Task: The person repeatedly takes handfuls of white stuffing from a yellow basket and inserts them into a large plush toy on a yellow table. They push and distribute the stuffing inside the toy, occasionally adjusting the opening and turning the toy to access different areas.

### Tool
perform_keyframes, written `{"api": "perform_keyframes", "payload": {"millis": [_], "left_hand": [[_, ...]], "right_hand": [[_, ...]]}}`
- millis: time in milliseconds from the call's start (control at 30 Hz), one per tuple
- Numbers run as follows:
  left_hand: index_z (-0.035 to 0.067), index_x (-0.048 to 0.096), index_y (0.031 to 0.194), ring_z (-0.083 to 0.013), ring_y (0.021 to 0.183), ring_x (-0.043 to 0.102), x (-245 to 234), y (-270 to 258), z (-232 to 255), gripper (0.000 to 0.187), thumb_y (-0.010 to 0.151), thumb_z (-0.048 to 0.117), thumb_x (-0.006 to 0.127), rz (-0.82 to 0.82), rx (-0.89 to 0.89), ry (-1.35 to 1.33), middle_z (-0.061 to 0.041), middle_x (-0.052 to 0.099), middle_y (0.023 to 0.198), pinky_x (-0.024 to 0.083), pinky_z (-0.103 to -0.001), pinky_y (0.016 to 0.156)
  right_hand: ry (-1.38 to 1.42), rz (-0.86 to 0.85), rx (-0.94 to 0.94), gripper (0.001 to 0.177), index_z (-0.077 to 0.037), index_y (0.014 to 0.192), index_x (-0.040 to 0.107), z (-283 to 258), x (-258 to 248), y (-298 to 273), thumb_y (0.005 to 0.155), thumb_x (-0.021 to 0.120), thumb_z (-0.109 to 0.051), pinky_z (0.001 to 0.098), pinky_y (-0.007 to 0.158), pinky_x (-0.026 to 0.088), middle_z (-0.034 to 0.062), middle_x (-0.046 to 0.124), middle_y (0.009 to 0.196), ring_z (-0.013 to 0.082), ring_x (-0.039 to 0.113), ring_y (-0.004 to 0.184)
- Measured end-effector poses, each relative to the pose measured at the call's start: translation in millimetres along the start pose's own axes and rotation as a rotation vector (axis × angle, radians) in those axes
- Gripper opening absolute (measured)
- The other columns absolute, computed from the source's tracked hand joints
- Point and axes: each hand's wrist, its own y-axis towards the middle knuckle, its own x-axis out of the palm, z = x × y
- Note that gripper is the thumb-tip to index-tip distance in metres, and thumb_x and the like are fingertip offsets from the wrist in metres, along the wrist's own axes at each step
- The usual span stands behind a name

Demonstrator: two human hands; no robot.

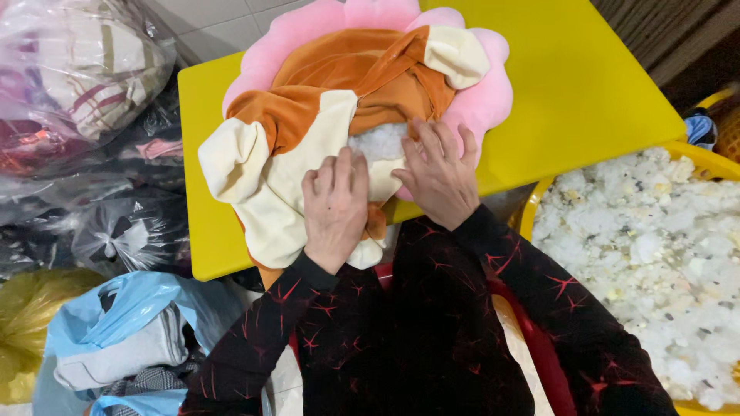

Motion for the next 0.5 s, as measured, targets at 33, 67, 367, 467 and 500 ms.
{"api": "perform_keyframes", "payload": {"millis": [33,67,367,467,500], "left_hand": [[-0.002,0.061,0.14,-0.0306,0.135,0.048,2.0,-0.2,-0.1,0.05,0.095,0.021,0.061,0.011,-0.049,0.042,-0.013,0.057,0.144,0.031,-0.06,0.114],[-0.002,0.06,0.141,-0.0297,0.138,0.046,5.0,-0.6,0.8,0.051,0.096,0.022,0.061,0.022,-0.099,0.083,-0.012,0.056,0.145,0.029,-0.064,0.118],[-0.001,0.06,0.14,-0.0318,0.154,0.026,42.4,22.7,5.4,0.065,0.082,0.029,0.059,-0.049,0.076,0.002,-0.014,0.057,0.146,0.011,-0.077,0.114],[-0.001,0.064,0.134,-0.0305,0.156,0.03,38.1,39.6,13.4,0.053,0.091,0.029,0.06,-0.049,-0.001,0.199,-0.011,0.064,0.14,0.013,-0.071,0.121],[0.001,0.066,0.129,-0.032,0.154,0.034,33.7,40.9,21.2,0.047,0.091,0.028,0.062,-0.066,-0.019,0.223,-0.01,0.066,0.133,0.013,-0.072,0.121]], "right_hand": [[-0.016,-0.029,0.001,0.05,-0.006,0.129,0.068,-5.8,2.0,5.0,0.093,0.072,-0.04,0.0676,0.115,0.023,0.0136,0.045,0.157,0.0339,0.037,0.145],[-0.031,-0.058,0.001,0.049,-0.007,0.126,0.069,-10.8,3.4,10.7,0.091,0.071,-0.041,0.0702,0.113,0.022,0.0144,0.041,0.159,0.035,0.033,0.148],[0.08,-0.165,-0.101,0.038,-0.016,0.121,0.073,17.1,-19.7,29.8,0.084,0.071,-0.027,0.0764,0.112,0.02,0.0176,0.034,0.163,0.0416,0.021,0.153],[0.129,-0.034,-0.091,0.033,-0.014,0.122,0.074,65.6,-60.6,-14.1,0.089,0.073,-0.016,0.0688,0.117,0.029,0.0221,0.04,0.16,0.0456,0.033,0.15],[0.11,-0.019,-0.012,0.031,-0.013,0.122,0.074,84.0,-79.4,-38.3,0.091,0.073,-0.013,0.0625,0.119,0.033,0.0218,0.045,0.159,0.0452,0.038,0.149]]}}
